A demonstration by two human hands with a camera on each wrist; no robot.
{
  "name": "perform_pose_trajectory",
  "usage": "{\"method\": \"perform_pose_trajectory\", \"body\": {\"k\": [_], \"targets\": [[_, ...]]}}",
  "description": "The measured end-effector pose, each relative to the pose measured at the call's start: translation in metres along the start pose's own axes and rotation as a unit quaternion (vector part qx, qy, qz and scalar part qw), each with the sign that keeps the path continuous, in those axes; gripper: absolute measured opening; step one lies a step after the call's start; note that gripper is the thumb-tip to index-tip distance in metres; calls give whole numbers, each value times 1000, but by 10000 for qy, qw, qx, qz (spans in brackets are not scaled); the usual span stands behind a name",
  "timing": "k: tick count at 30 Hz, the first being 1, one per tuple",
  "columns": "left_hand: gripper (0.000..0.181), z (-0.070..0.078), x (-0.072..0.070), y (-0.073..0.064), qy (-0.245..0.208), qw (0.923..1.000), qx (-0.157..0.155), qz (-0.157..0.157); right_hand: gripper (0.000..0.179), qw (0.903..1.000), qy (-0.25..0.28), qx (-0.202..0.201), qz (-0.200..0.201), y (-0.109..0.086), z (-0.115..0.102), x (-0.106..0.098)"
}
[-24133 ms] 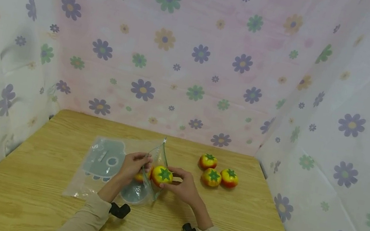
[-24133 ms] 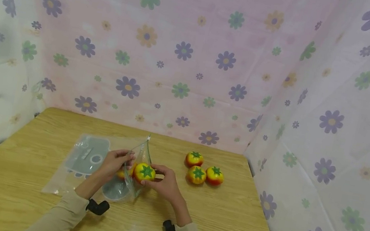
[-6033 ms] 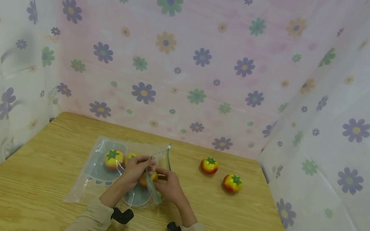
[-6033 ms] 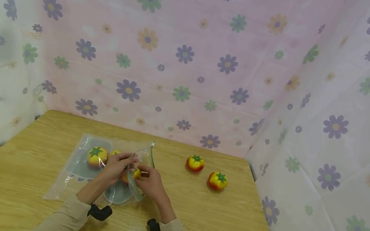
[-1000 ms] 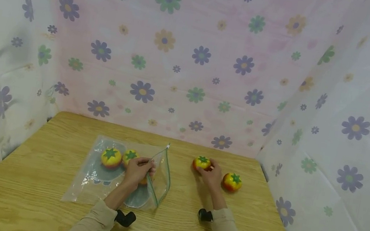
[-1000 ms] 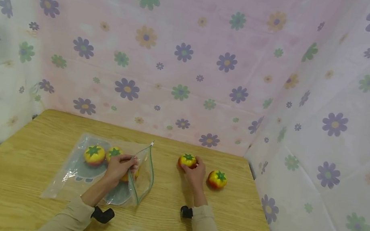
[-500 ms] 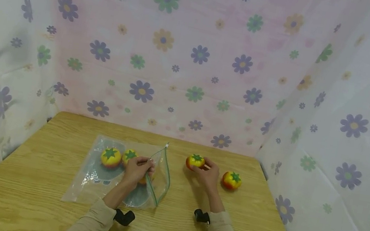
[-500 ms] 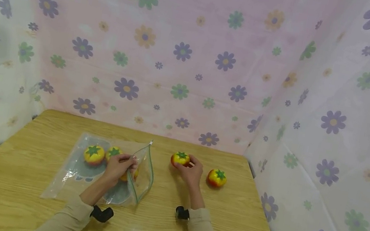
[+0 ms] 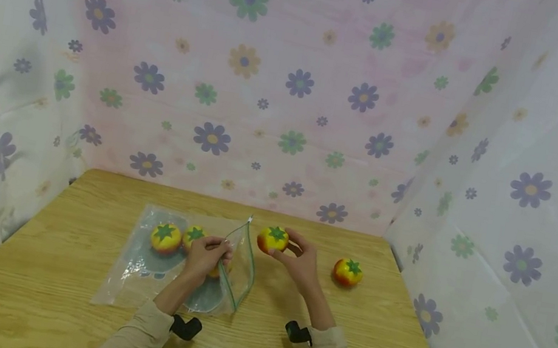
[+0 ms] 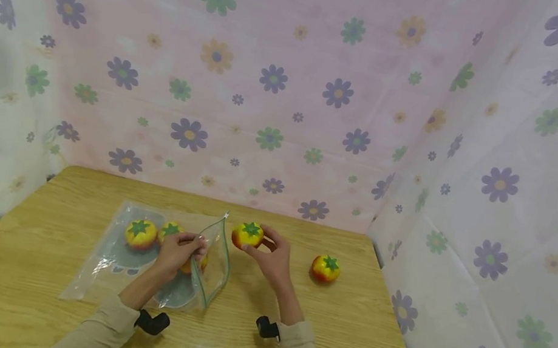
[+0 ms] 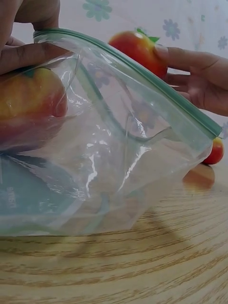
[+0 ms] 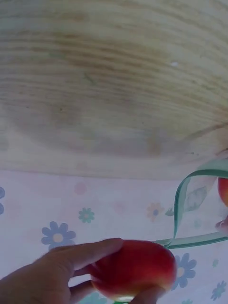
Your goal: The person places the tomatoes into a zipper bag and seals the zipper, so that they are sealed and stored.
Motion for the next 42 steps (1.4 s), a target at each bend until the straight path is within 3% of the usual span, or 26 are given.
{"method": "perform_pose_trajectory", "body": {"k": [8, 16, 22, 27, 33, 42], "targets": [[22, -2, -1, 0, 40, 10000, -22, 39, 60, 9956, 27, -361, -867, -6, 5, 13], [25, -4, -3, -2, 50, 9999, 77, -63, 62, 9876, -50, -365, -1523, -15, 9, 25], [26, -3, -3, -3, 64, 9999, 104, -76, 63, 9855, -214, -289, -1655, -17, 14, 27], [26, -3, -5, -4, 245, 9997, -85, -29, 62, 9809, -339, -153, -1909, -19, 19, 28], [26, -2, -7, -4, 234, 9995, -171, -116, 63, 9780, -516, -323, -1997, -20, 20, 30], [26, 0, -6, -7, 437, 9990, -35, 60, 63, 9781, -677, -590, -1880, -21, 19, 31]]}}
Point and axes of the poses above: each hand's wrist, its own y-axis towards the middle knuckle, its own x-axis out of the palm, z = x × y, the point moved 1 cm from there along y, towards the middle knuckle, and after that the axes turned 10 degrees about -z, right-handed, at the moved point
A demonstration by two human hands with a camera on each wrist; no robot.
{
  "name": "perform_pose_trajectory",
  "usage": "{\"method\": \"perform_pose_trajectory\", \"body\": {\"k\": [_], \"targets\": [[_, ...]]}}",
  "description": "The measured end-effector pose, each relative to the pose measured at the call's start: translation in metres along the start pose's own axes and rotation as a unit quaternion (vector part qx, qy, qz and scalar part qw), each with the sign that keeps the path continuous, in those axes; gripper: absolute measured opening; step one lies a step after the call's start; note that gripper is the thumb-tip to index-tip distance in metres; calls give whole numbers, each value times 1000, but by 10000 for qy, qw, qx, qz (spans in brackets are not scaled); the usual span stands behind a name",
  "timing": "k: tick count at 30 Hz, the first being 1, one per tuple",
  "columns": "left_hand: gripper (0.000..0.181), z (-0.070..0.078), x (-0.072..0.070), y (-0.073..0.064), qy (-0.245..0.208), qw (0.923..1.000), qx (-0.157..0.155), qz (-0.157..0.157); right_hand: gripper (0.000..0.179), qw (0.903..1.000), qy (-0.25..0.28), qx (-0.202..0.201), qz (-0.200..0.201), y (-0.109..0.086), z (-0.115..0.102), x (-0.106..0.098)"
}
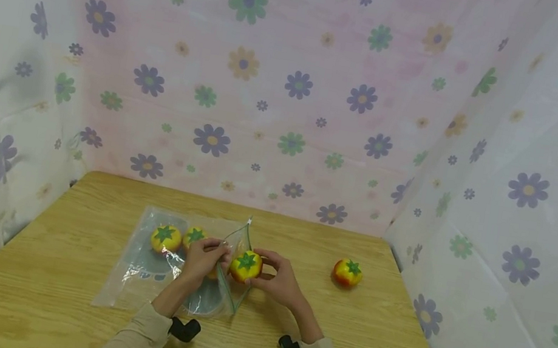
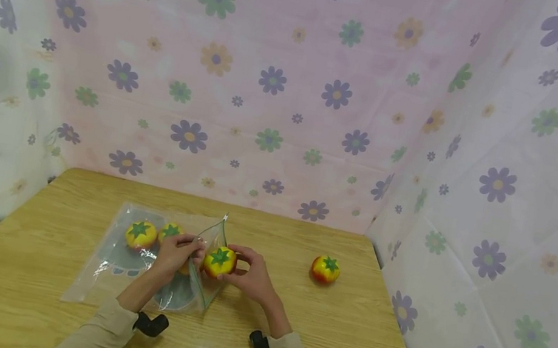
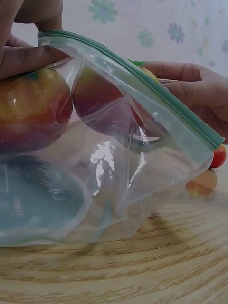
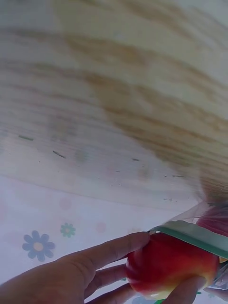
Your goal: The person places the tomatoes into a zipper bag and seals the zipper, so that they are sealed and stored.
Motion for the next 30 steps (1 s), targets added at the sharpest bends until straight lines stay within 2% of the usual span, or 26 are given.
{"method": "perform_pose_trajectory", "body": {"k": [3, 8, 14, 18, 23, 30], "targets": [[25, 1, -1, 1, -67, 10000, -62, -20, 63, 9997, -166, -73, 173, 1, 1, 1], [25, 3, -2, 2, -405, 9985, -353, -109, 64, 9978, -485, -50, 452, 3, -1, 4], [28, 5, -2, 1, -321, 9982, -473, -170, 63, 9970, -475, -95, 599, 5, -3, 6], [30, 6, -2, 1, -345, 9979, -457, -295, 62, 9976, -398, -26, 573, 6, -3, 8], [30, 7, -1, 1, -649, 9961, -381, -455, 63, 9981, -381, 116, 476, 8, -7, 13], [27, 6, -1, 3, -657, 9963, -357, -425, 62, 9978, -546, -60, 359, 10, -9, 16]]}}
Point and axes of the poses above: each hand's wrist, its own y-axis towards the middle knuckle, its own x-axis out of the palm, z = x × y, the point moved 1 cm from there along y, towards the middle knuckle, and after that the axes turned 10 degrees about -z, right-handed, at the moved point
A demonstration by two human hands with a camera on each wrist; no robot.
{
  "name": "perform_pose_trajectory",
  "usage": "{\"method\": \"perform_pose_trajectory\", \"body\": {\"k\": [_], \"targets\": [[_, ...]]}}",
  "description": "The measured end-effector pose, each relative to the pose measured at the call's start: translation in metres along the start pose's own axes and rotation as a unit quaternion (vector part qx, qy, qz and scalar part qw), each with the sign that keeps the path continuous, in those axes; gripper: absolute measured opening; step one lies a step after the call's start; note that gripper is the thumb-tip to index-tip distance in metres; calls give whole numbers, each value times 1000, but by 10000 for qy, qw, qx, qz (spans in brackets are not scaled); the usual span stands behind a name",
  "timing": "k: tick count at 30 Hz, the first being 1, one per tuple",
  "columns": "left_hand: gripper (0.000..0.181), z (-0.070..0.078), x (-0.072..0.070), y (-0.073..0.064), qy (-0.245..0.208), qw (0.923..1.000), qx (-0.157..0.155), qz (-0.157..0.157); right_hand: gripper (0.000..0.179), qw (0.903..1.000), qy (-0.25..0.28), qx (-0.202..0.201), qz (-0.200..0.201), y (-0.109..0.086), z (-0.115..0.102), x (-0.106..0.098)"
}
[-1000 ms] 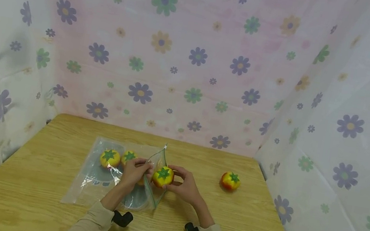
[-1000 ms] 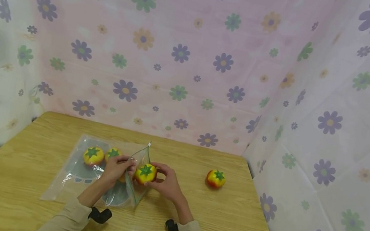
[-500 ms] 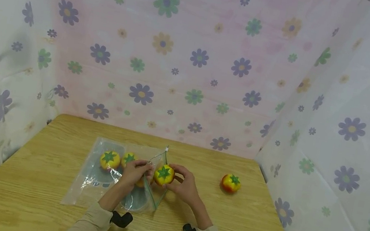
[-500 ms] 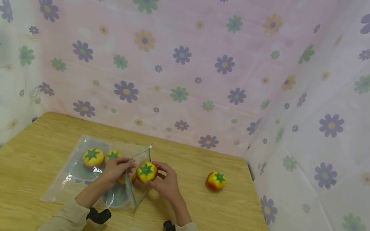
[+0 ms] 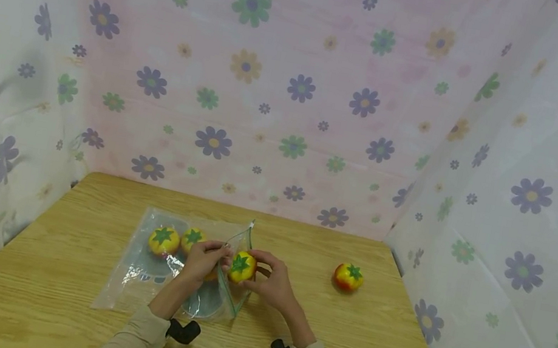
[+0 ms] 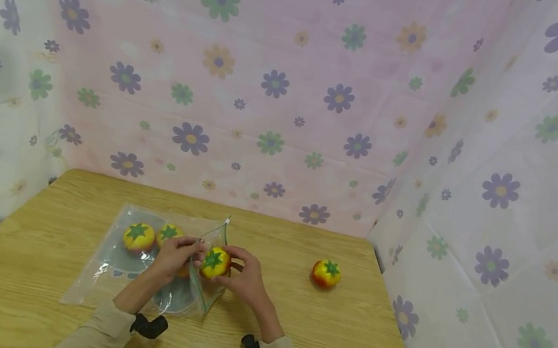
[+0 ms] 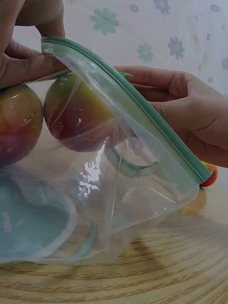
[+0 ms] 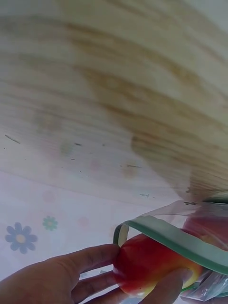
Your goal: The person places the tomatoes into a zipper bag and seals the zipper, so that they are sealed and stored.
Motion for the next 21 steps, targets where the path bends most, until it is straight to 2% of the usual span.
{"method": "perform_pose_trajectory", "body": {"k": [7, 13, 21], "targets": [[33, 2, 1, -3, 81, 9999, 55, 29, 63, 10000, 0, -15, -46, 1, 3, 5], [32, 2, 1, -2, 196, 9998, 14, 92, 64, 9997, 219, 95, -68, 2, 5, 9], [30, 2, 0, 1, 174, 9997, -36, 148, 62, 9986, 369, 194, -332, 3, 4, 10]]}}
Point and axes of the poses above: each hand's wrist, its own y-axis towards the middle knuckle, its own x-axis out of the palm, z = x × y, the point moved 1 cm from there along y, towards the middle knuckle, and after that the axes turned 10 degrees about -z, right-handed, at the moved point
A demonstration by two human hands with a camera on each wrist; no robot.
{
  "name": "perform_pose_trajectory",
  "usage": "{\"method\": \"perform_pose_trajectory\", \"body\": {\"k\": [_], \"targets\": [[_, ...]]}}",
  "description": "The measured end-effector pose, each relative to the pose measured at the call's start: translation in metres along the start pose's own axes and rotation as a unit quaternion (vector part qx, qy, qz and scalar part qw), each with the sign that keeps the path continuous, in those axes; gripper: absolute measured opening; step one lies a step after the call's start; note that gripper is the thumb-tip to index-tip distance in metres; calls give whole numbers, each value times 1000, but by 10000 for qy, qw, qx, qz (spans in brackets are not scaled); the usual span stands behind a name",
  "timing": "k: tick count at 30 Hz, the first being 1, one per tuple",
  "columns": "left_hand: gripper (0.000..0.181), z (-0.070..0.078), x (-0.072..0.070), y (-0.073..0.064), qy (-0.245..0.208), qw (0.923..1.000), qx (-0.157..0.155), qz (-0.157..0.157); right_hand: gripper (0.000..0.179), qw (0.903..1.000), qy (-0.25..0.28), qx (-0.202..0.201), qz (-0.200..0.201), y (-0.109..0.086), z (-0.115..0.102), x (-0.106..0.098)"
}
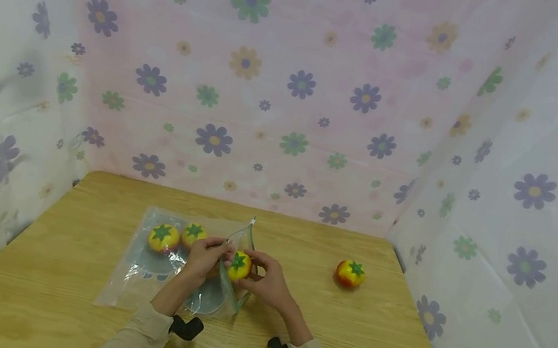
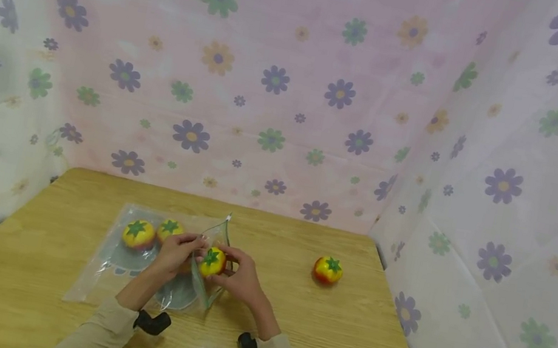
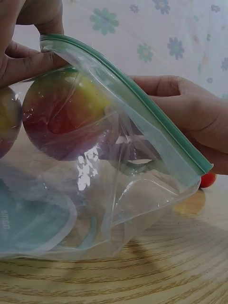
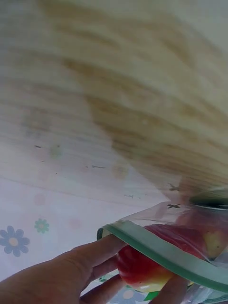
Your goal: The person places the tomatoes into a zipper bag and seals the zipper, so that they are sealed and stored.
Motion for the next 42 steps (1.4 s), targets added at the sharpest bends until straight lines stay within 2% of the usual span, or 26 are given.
{"method": "perform_pose_trajectory", "body": {"k": [6, 11, 16, 27, 30, 34, 36, 38, 42], "targets": [[27, 1, 1, 2, -47, 10000, -69, -7, 59, 9995, 197, 204, -168, -1, -3, -1], [28, 0, 1, -2, -16, 9999, -118, 62, 58, 9994, 249, 109, -204, -3, -2, 2], [30, -4, 4, -4, -189, 9997, -121, 106, 58, 9992, 303, 183, -171, -4, 0, 4], [28, -5, 2, -2, -213, 9997, -7, 138, 56, 9997, -109, 194, -75, 2, 0, 6], [29, -5, 2, -2, -249, 9996, 23, 116, 55, 9997, -53, 224, -115, 3, 1, 7], [32, -3, 1, -4, -317, 9995, 21, 21, 54, 9990, 41, 348, -295, 2, -17, 4], [33, -3, 1, -3, -315, 9995, 27, 13, 53, 9986, -48, 431, -308, 2, -18, 4], [33, -4, 1, -3, -307, 9995, 37, 29, 53, 9984, -111, 478, -292, 3, -18, 4], [33, -5, 1, -3, -271, 9995, 75, 121, 54, 9982, -186, 542, -193, 6, -3, 6]]}}
Point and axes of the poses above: each hand's wrist, its own y-axis towards the middle knuckle, its own x-axis out of the palm, z = x × y, the point moved 1 cm from there along y, towards the middle knuckle, and after that the axes turned 10 degrees about -z, right-handed, at the moved point
